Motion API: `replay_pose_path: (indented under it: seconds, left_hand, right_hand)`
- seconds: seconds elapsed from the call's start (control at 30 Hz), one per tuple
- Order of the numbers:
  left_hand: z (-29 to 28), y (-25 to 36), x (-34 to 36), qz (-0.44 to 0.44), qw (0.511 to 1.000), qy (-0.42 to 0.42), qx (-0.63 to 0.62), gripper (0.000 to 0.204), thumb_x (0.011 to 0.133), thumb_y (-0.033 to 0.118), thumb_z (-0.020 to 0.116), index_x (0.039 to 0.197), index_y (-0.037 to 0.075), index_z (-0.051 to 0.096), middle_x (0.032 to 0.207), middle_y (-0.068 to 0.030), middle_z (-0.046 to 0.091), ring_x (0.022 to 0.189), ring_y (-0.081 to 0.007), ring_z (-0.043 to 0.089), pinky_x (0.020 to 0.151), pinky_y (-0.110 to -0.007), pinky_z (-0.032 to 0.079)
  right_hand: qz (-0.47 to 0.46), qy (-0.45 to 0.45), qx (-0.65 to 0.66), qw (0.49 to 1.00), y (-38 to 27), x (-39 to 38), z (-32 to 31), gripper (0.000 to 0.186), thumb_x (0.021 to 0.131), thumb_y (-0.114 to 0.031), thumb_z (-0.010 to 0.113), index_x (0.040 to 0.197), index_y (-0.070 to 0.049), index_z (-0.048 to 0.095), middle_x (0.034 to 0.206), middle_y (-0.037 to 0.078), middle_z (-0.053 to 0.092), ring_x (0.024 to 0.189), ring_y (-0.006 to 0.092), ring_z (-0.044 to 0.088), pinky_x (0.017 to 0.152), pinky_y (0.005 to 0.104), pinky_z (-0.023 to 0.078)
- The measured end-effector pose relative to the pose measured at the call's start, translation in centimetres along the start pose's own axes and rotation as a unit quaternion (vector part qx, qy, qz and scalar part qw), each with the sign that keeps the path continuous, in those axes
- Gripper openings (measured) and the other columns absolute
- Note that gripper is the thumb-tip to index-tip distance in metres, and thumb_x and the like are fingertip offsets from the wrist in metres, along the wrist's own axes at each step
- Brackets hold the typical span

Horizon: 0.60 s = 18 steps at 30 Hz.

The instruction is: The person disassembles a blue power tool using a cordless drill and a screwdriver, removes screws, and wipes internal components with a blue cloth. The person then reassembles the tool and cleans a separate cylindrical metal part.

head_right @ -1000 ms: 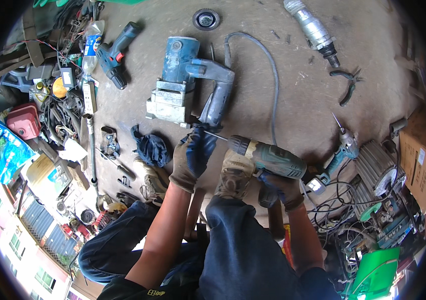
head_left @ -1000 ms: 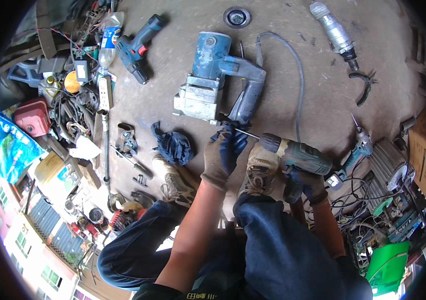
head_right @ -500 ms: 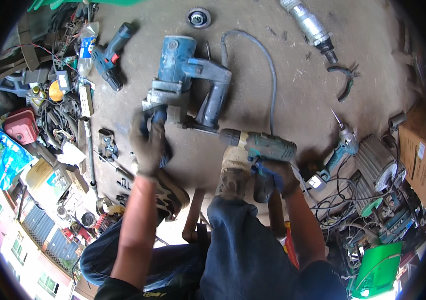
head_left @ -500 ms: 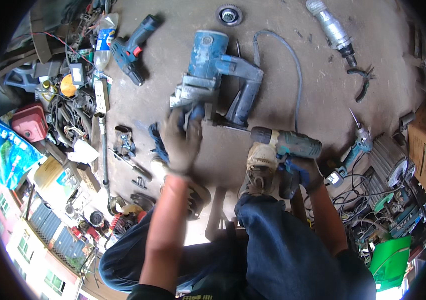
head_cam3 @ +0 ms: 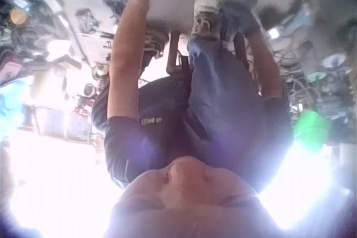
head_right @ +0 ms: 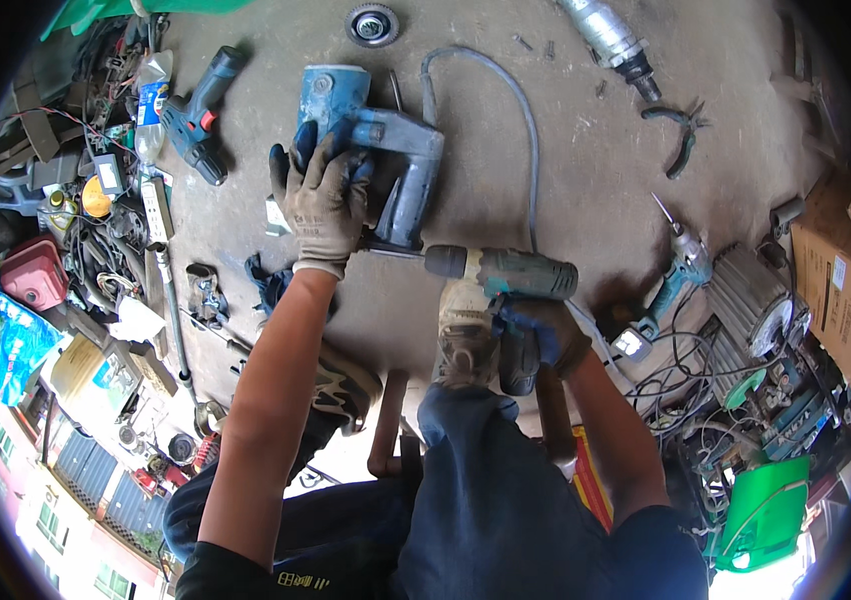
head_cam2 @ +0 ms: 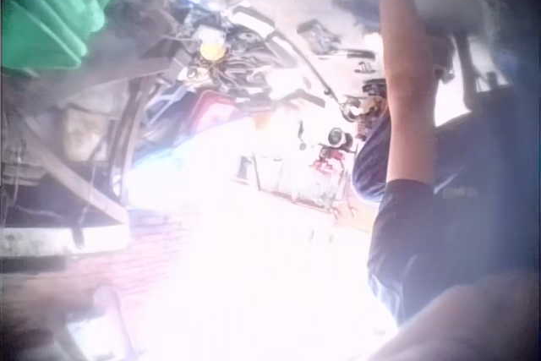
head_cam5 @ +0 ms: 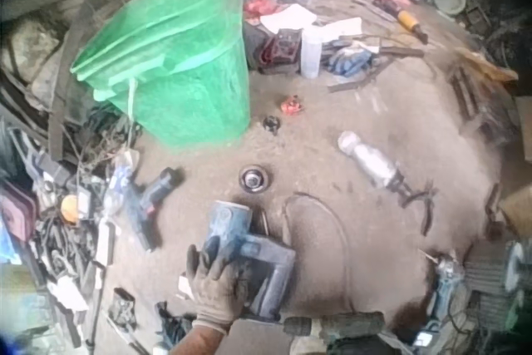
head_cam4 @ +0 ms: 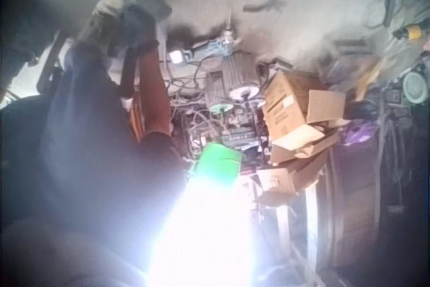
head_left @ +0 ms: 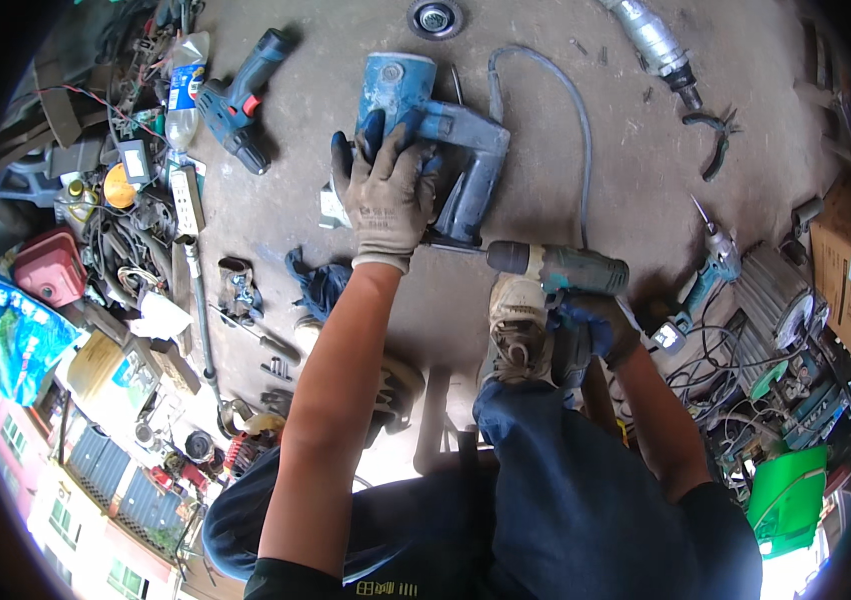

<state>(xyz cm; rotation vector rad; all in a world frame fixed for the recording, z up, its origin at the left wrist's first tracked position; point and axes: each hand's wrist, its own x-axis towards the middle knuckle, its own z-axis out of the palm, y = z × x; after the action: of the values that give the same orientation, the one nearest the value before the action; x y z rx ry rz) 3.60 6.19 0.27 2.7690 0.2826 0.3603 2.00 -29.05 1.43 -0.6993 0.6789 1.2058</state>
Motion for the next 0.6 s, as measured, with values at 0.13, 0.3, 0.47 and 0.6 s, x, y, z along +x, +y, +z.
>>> replay_pose_path:
  seconds: [0.13,0.3,0.47,0.6]
  left_hand:
    - [0.1,0.1,-0.2,0.007,1.0,0.016,-0.001,0.032,0.071,0.017,0.074,0.103,0.017,0.073,0.133,-0.0008,0.064,0.129,-0.0383,0.055,0.121,-0.062,0.023]
    - [0.1,-0.1,-0.2,0.006,1.0,0.012,0.009,0.032,0.072,0.018,0.076,0.104,0.017,0.073,0.132,-0.0011,0.064,0.129,-0.038,0.055,0.12,-0.063,0.024]
    - [0.0,0.1,-0.1,-0.003,1.0,0.005,0.005,0.031,0.073,0.02,0.077,0.104,0.017,0.073,0.132,-0.0001,0.065,0.129,-0.0369,0.055,0.12,-0.063,0.025]
    - [0.0,0.1,-0.3,-0.003,1.0,0.016,0.005,0.029,0.073,0.021,0.078,0.102,0.017,0.074,0.132,0.0005,0.065,0.127,-0.0364,0.057,0.119,-0.062,0.025]
  right_hand:
    - [0.01,-0.014,-0.02,1.0,0.2,0.4,-1.0,0.046,0.083,-0.01,0.071,0.126,0.003,0.06,0.107,0.014,0.069,0.092,0.0282,0.067,0.087,0.0407,0.056]
    - [0.01,-0.013,0.041,0.999,0.8,0.4,-0.2,0.035,0.084,-0.006,0.067,0.118,0.004,0.063,0.101,0.017,0.069,0.09,0.0277,0.066,0.086,0.0395,0.055]
    - [0.013,0.008,0.053,0.998,1.6,0.5,-0.7,0.037,0.084,-0.007,0.067,0.118,0.005,0.062,0.102,0.018,0.069,0.089,0.0285,0.066,0.087,0.04,0.055]
    - [0.032,0.011,0.061,0.998,1.3,0.3,0.2,0.038,0.084,-0.009,0.069,0.119,0.003,0.062,0.102,0.016,0.068,0.088,0.0283,0.065,0.087,0.0403,0.055]
